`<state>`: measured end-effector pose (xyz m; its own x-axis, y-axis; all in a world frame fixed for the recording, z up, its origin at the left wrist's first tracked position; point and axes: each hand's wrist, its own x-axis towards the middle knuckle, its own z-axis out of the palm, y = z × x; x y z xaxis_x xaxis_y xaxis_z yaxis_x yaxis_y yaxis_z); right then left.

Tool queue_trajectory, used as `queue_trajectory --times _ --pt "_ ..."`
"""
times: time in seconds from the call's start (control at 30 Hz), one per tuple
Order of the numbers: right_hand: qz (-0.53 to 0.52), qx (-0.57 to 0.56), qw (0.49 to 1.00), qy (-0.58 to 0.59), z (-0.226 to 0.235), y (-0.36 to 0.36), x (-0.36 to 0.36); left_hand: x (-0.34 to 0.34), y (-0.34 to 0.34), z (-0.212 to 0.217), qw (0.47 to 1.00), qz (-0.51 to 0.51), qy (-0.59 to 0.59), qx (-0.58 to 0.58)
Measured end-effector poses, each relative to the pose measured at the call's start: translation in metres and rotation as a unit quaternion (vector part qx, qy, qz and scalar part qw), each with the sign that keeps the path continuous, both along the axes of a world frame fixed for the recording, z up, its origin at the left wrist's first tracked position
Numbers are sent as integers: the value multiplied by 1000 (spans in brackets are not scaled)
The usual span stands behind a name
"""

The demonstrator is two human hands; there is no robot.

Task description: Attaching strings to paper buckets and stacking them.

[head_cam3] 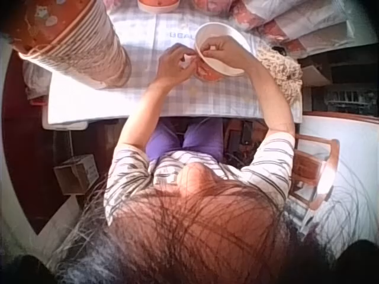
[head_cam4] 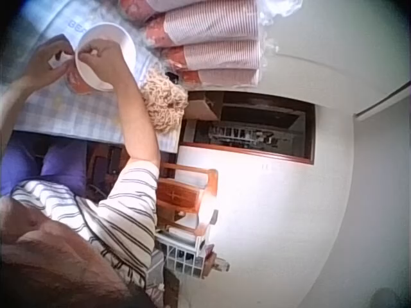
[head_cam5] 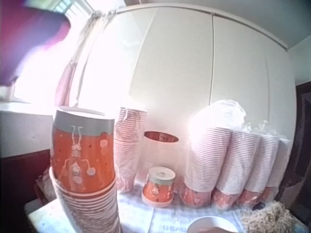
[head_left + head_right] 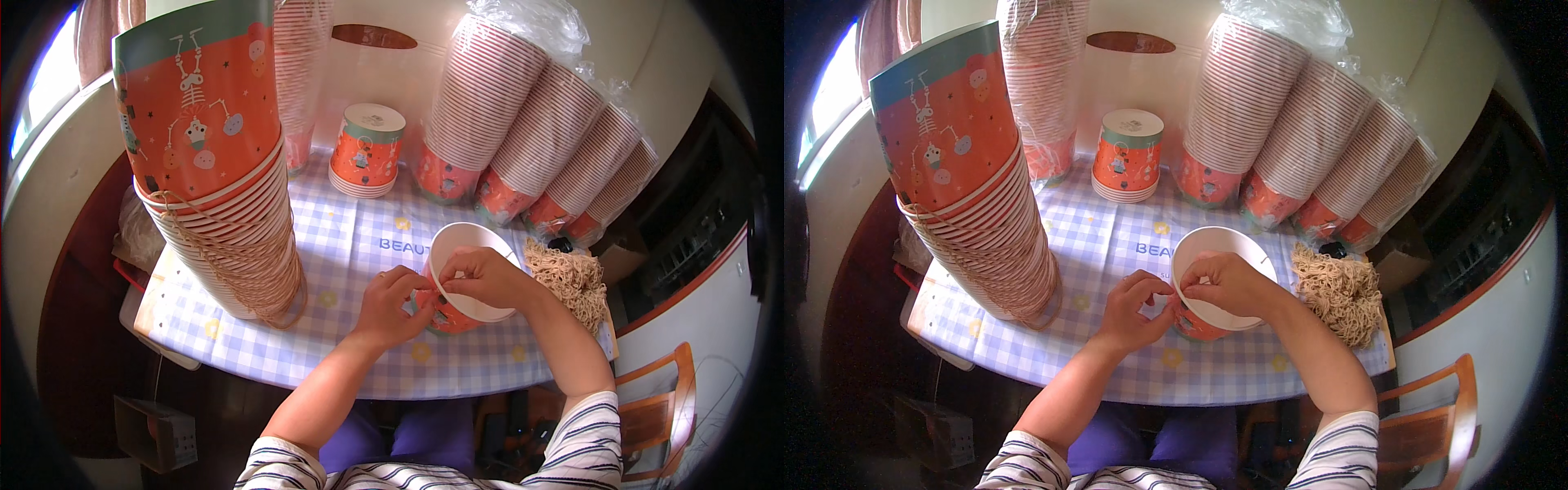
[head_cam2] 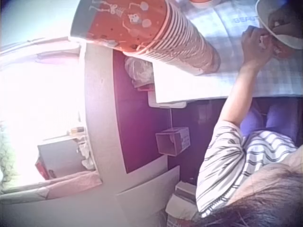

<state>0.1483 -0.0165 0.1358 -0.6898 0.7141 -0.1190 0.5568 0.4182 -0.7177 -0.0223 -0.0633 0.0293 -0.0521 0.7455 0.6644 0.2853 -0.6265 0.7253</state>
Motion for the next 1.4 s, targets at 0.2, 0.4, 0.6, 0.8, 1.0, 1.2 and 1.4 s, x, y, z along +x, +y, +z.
queue_trajectory --times 0.2,0.4,0.6,0.8,1.0,1.2,1.4 --pt "14 26 999 -11 0 1 -1 1 0 1 999 4 16 28" --pt "-12 31 999 -35 7 -3 1 3 -1 0 1000 -29 -3 -11" --pt "-82 -73 994 1 19 -19 16 -11 3 -5 884 -254 -237 -313" --pt "-108 113 977 -147 29 -62 11 -18 6 -3 822 -356 -297 -330" --pt "-83 245 959 -114 16 -52 43 -22 8 -4 805 -453 -278 -264" --pt "-112 220 961 -125 31 -56 55 -13 0 1 827 -422 -293 -227" --pt "-51 307 949 -44 33 -47 57 -2 2 27 864 -373 -278 -194"
